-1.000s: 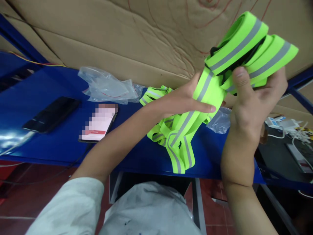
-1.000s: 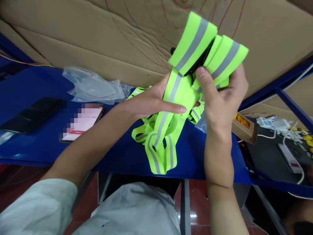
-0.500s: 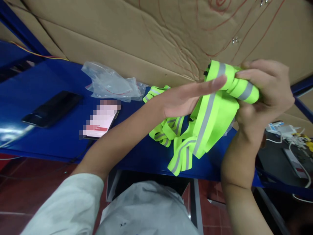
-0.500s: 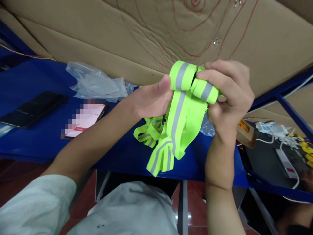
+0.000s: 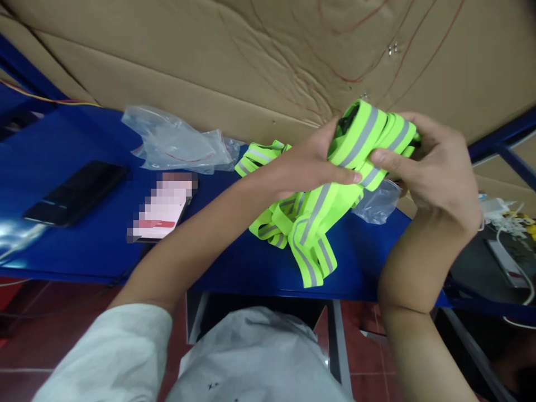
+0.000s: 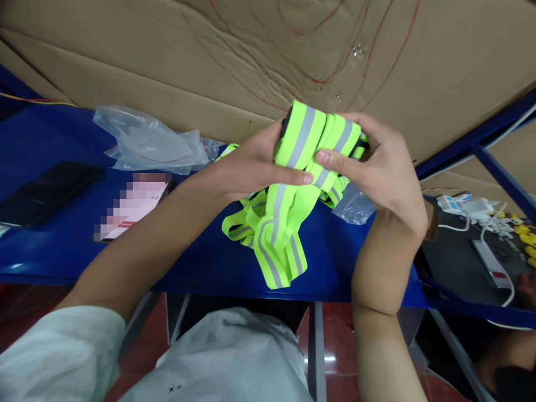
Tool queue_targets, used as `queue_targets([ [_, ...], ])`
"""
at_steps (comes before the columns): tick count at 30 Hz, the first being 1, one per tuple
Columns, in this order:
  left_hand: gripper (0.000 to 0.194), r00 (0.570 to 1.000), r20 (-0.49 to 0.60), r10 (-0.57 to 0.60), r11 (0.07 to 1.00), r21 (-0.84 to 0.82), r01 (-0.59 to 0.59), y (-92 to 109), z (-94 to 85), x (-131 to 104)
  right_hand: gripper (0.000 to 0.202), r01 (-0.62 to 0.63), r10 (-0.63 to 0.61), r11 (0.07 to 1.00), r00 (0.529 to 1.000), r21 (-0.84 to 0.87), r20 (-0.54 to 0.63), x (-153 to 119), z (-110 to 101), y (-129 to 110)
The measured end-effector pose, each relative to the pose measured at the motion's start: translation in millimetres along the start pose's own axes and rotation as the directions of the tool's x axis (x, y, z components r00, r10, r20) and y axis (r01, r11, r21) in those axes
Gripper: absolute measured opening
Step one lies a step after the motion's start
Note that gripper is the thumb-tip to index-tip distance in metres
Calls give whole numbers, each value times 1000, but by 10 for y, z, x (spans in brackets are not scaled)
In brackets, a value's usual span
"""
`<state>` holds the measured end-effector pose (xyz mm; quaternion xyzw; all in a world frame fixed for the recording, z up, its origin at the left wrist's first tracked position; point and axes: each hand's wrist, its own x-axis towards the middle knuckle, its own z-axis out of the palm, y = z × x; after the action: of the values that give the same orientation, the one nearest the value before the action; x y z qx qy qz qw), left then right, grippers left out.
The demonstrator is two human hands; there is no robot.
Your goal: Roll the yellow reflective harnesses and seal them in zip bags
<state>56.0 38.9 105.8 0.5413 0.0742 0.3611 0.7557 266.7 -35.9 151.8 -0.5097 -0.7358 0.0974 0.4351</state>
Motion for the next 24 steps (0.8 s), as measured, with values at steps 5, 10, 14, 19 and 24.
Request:
queue_targets([
  [5, 51, 998, 51, -47, 989, -141, 54, -76, -30, 71, 38, 93, -127, 980, 974, -175, -189, -75, 85, -329],
  [10, 11, 957, 275, -88, 941, -291, 170, -111, -25, 91, 22, 249, -319, 931, 911, -268, -262, -126, 181, -434],
  [14, 13, 977, 206, -51, 937, -328, 118, -3, 23, 69, 31, 364, -464, 854, 856, -372, -227, -54, 215, -249],
  [19, 30, 989, 140, -49, 949, -303, 90, 106, 63, 71, 35, 370, -399, 852, 917, -369, -1, 39, 113, -125],
  [24, 28, 993, 76, -95, 969, -221, 109, 74, -91, 93, 51, 333, -331, 943, 936, 3, 118, 68, -5, 59],
])
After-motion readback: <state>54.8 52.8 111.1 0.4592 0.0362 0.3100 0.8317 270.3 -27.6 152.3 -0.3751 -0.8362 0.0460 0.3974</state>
